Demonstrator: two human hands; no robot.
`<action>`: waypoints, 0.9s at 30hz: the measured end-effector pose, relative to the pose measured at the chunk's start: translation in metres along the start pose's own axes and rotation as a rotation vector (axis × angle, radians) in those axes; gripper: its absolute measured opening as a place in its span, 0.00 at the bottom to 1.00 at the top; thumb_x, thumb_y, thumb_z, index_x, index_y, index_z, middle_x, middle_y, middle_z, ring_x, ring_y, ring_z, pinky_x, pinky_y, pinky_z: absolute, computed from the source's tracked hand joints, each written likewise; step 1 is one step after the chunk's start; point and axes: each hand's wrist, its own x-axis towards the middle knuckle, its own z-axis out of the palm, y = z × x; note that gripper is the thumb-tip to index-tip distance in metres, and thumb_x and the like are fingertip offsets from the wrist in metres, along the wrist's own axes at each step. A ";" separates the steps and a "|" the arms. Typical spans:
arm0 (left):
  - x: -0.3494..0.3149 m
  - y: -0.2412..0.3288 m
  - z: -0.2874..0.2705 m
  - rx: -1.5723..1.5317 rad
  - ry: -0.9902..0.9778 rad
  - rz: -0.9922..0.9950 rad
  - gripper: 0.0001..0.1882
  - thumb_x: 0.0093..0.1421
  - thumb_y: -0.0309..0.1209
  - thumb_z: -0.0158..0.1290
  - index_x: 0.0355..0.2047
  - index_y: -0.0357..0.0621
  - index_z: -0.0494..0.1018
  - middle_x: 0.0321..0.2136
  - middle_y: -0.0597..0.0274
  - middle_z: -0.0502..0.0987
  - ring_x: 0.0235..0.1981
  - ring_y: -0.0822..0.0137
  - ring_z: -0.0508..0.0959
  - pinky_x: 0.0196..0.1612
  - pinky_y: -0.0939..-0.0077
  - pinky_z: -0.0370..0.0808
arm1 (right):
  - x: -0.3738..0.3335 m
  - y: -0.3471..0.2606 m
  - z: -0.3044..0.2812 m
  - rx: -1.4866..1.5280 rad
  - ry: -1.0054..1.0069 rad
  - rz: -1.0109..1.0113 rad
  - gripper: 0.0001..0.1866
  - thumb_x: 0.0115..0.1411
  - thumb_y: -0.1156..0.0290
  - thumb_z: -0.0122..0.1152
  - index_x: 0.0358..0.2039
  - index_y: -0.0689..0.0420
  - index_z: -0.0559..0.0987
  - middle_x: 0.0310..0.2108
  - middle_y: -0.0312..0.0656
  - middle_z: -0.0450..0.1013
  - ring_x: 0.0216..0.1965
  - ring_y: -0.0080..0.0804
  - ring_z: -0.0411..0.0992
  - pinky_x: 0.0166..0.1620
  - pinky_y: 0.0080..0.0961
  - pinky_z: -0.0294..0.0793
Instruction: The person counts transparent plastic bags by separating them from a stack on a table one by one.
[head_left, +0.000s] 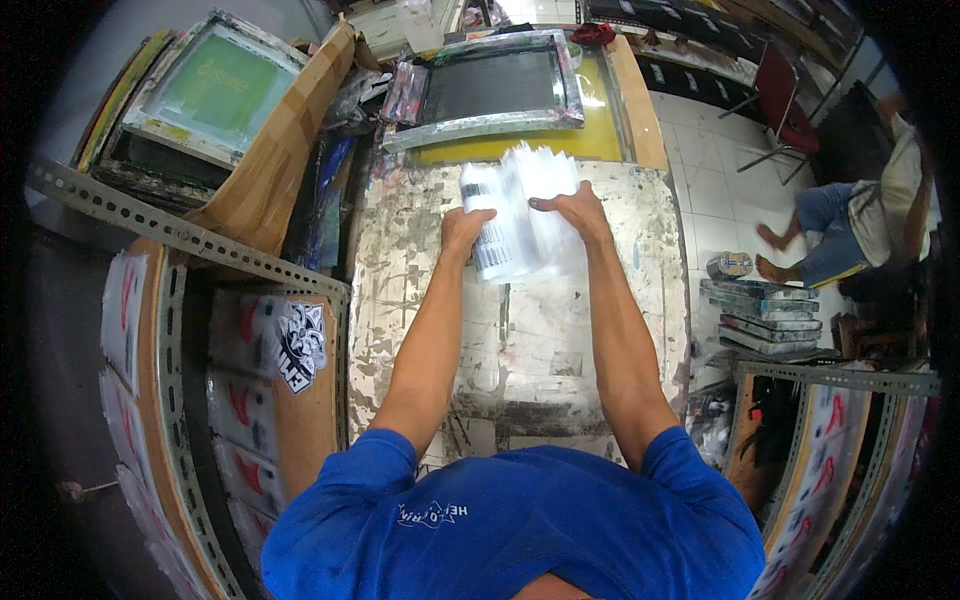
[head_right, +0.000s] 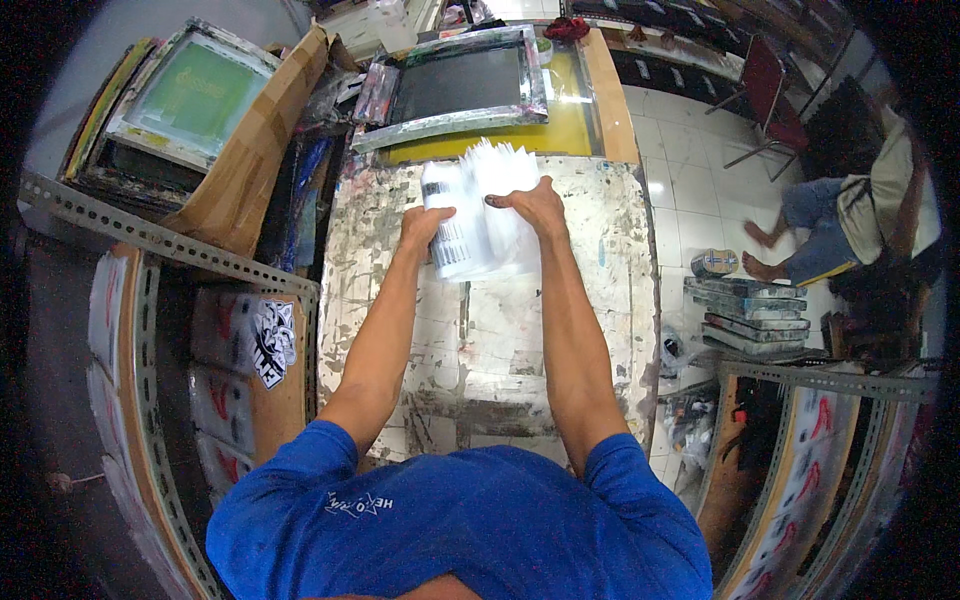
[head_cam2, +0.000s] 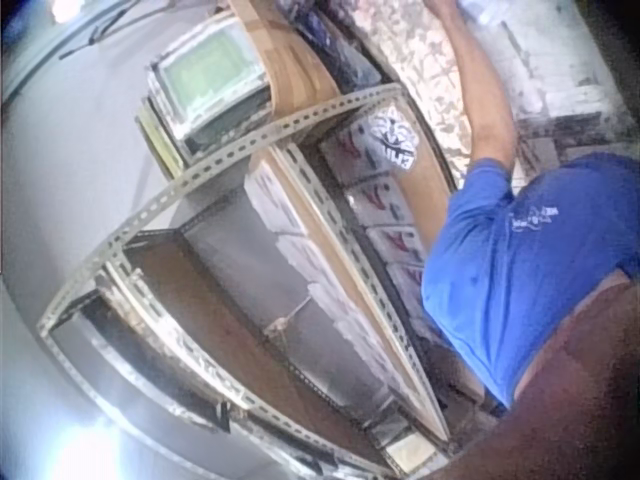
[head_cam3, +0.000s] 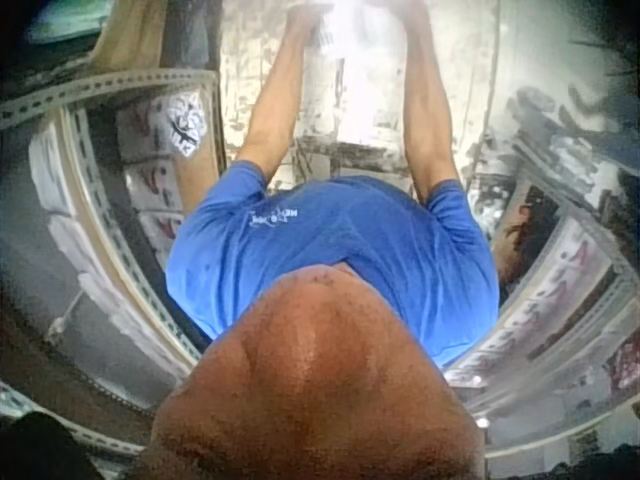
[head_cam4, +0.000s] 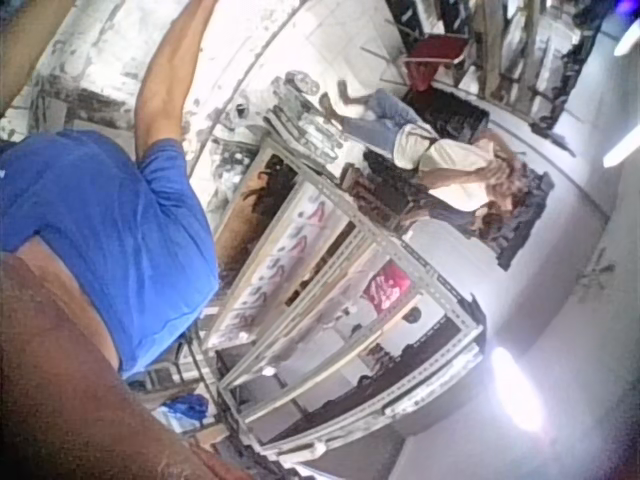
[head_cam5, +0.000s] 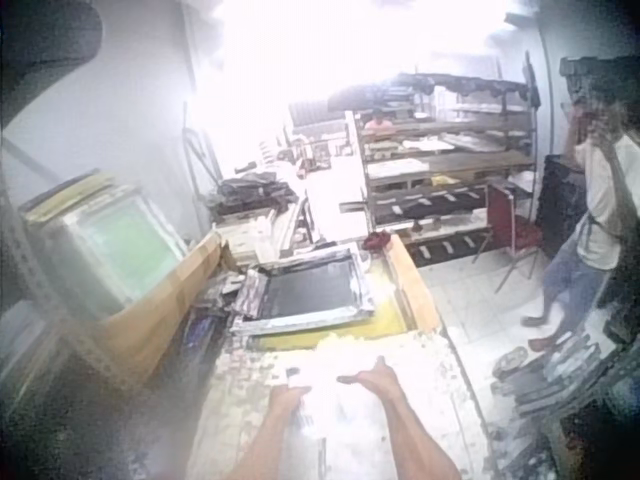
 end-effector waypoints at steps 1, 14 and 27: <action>-0.001 0.001 0.003 -0.029 -0.014 0.023 0.21 0.45 0.30 0.63 0.38 0.28 0.77 0.32 0.49 0.81 0.30 0.59 0.82 0.33 0.68 0.78 | 0.007 0.007 0.002 0.046 -0.013 -0.019 0.57 0.29 0.51 0.81 0.52 0.79 0.64 0.47 0.65 0.72 0.51 0.51 0.73 0.55 0.33 0.70; -0.018 -0.010 0.015 -0.093 0.147 0.281 0.18 0.46 0.31 0.62 0.35 0.33 0.76 0.31 0.50 0.80 0.31 0.59 0.80 0.36 0.67 0.75 | -0.009 0.006 0.016 0.373 -0.138 -0.122 0.48 0.28 0.67 0.82 0.49 0.74 0.65 0.41 0.54 0.74 0.46 0.40 0.73 0.52 0.29 0.70; -0.115 0.010 0.015 -0.173 0.424 0.561 0.18 0.52 0.29 0.60 0.41 0.32 0.70 0.35 0.47 0.78 0.37 0.59 0.78 0.44 0.65 0.73 | -0.088 -0.013 0.003 0.385 -0.106 -0.551 0.56 0.26 0.68 0.85 0.57 0.64 0.63 0.49 0.47 0.72 0.53 0.38 0.69 0.57 0.32 0.67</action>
